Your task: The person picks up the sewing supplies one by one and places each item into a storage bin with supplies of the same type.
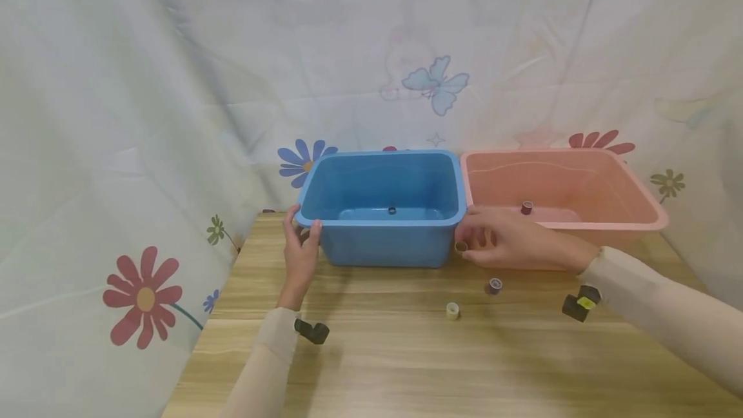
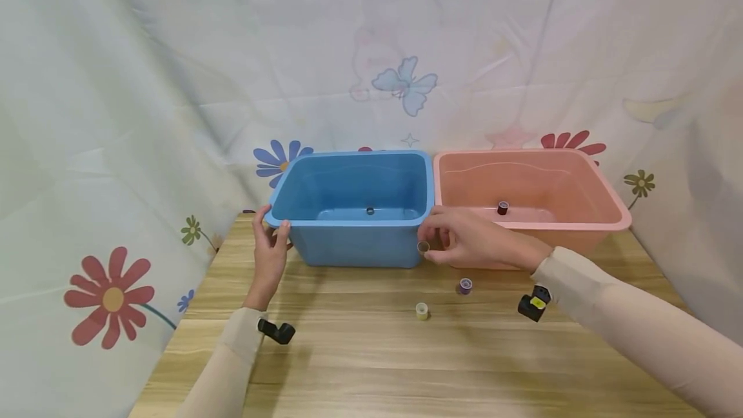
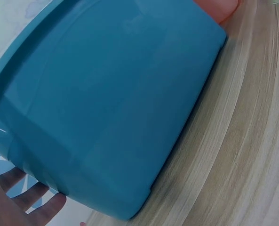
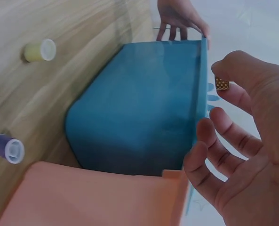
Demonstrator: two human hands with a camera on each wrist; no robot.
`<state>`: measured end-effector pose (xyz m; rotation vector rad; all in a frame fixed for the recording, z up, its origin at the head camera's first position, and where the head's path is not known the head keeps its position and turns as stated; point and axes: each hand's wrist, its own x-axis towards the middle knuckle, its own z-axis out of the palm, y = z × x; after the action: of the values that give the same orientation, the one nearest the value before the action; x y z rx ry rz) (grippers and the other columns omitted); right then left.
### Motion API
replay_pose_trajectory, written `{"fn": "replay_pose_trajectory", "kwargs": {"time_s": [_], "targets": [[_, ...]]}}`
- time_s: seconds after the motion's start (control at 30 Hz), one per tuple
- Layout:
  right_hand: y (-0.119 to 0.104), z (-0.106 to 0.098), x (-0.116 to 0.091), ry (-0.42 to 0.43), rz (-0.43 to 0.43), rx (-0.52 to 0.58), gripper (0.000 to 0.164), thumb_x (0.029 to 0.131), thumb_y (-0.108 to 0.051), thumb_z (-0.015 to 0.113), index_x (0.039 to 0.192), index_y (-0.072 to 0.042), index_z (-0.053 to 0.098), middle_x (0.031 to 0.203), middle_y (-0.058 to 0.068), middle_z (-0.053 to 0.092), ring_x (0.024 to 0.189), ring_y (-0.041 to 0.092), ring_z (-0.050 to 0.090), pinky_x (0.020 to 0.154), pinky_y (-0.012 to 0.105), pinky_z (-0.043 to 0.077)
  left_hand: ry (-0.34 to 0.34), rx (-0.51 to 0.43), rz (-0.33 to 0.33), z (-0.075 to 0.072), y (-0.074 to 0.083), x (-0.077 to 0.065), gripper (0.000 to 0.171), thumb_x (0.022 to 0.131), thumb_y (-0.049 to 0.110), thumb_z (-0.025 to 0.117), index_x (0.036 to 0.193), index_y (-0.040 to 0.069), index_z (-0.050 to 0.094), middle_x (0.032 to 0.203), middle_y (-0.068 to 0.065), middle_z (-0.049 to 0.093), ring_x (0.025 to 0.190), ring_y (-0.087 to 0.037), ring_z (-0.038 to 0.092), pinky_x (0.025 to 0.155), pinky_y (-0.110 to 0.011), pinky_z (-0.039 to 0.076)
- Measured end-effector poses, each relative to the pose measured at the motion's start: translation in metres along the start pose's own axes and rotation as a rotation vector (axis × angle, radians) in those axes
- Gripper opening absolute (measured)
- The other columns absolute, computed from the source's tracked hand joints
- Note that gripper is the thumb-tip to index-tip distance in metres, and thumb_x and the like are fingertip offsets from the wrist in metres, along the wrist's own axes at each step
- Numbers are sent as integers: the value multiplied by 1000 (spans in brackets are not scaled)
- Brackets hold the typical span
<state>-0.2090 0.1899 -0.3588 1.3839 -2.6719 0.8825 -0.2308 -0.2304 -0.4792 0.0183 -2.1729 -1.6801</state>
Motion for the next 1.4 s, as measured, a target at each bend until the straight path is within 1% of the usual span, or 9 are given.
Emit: {"fn": "replay_pose_trajectory", "kwargs": {"time_s": [0.1, 0.2, 0.27, 0.47, 0.63, 0.9, 1.1, 1.23, 1.4], "targets": [[-1, -7, 9, 5, -12, 50, 20, 89, -17, 80, 104, -25, 70, 94, -10, 63, 80, 15, 62, 65, 33, 54, 3, -3, 4, -1, 1, 0, 59, 103, 50, 58, 153, 42, 29, 153, -18, 45, 127, -37, 55, 96, -57, 50], [0, -14, 19, 23, -48, 54, 20, 88, -14, 81, 103, -21, 71, 93, -7, 66, 79, 17, 63, 64, 33, 54, -3, -3, 5, -1, 1, 0, 59, 103, 50, 58, 153, 42, 28, 153, -18, 45, 127, -37, 55, 96, -57, 50], [1, -19, 26, 26, -61, 43, 20, 88, -13, 81, 103, -20, 71, 95, -7, 66, 78, 17, 64, 64, 32, 54, -7, -5, 6, -1, 1, 0, 59, 103, 50, 58, 153, 42, 28, 153, -18, 45, 127, -38, 55, 97, -58, 49], [3, -33, 50, -9, -44, -1, 19, 90, -19, 80, 106, -21, 70, 100, -8, 68, 78, 11, 63, 67, 36, 56, 3, -4, 13, -1, 1, 0, 59, 103, 49, 57, 154, 41, 28, 155, -18, 44, 128, -39, 54, 97, -58, 50], [4, -43, 71, -20, -59, -19, 18, 90, -17, 79, 106, -15, 71, 100, -4, 69, 78, 12, 63, 69, 41, 57, 4, -1, 15, -2, -1, 0, 59, 103, 50, 57, 153, 42, 28, 154, -18, 44, 127, -39, 55, 96, -58, 51], [4, -51, 98, -34, 0, -19, 19, 91, -19, 78, 109, -14, 71, 100, 4, 70, 81, 17, 64, 72, 38, 55, 7, -14, 17, -1, -3, 2, 59, 102, 50, 59, 152, 42, 30, 154, -18, 45, 126, -39, 56, 97, -59, 50], [8, -53, 111, -50, 46, -15, 20, 91, -17, 77, 110, -13, 71, 97, 1, 69, 84, 18, 65, 78, 41, 55, 6, -15, 17, 0, -1, 1, 59, 103, 49, 58, 153, 40, 30, 154, -19, 44, 127, -40, 55, 97, -59, 50], [11, -53, 120, -59, 71, -9, 20, 92, -19, 76, 111, -15, 71, 98, 0, 70, 87, 21, 65, 78, 39, 55, -1, -18, 10, -1, 0, 0, 59, 104, 46, 58, 154, 39, 28, 155, -19, 43, 128, -40, 55, 99, -60, 49], [20, -52, 134, -44, 91, -7, 19, 92, -20, 76, 110, -15, 71, 99, 1, 71, 89, 23, 66, 79, 39, 56, -11, -22, -9, -1, 1, 0, 61, 105, 43, 57, 156, 38, 26, 157, -19, 40, 131, -41, 53, 101, -60, 47]]}}
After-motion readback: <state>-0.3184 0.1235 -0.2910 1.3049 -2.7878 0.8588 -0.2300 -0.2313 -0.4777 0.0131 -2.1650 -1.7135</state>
